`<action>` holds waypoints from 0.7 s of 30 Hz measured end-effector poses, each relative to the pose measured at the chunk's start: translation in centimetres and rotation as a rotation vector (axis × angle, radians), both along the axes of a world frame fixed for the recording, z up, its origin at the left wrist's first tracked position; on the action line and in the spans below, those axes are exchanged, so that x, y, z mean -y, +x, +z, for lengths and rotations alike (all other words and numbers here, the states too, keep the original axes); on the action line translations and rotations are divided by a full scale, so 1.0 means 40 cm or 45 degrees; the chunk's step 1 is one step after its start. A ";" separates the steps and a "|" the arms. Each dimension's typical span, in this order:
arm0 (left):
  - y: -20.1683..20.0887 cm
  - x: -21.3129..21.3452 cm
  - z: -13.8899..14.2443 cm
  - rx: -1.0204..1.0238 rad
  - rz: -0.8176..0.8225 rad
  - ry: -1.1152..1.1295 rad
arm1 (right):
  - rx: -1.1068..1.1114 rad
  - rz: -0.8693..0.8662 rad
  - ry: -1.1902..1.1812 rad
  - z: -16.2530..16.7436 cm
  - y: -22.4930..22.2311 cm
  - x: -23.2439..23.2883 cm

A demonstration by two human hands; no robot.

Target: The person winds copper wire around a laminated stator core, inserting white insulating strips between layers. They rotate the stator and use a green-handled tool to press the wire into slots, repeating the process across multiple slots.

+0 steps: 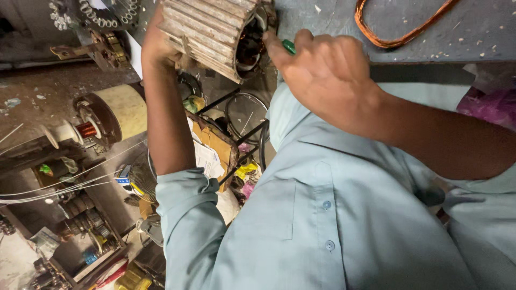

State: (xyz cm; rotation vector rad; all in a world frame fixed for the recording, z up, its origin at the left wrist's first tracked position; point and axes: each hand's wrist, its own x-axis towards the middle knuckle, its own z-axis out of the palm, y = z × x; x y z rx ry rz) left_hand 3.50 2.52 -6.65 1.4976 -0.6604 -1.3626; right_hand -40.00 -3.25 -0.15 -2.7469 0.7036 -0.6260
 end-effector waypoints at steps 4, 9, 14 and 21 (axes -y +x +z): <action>-0.001 -0.003 0.003 0.166 -0.159 -0.075 | 0.085 0.011 0.047 0.008 -0.064 0.005; 0.025 -0.001 0.006 0.398 -0.345 -0.106 | 0.227 0.030 0.046 -0.040 -0.077 -0.003; 0.018 0.001 0.014 0.440 -0.353 -0.054 | 0.191 -0.008 -0.084 -0.078 -0.006 0.004; -0.017 0.022 0.032 0.538 -0.461 -0.058 | -0.016 0.006 -0.035 -0.040 0.050 0.001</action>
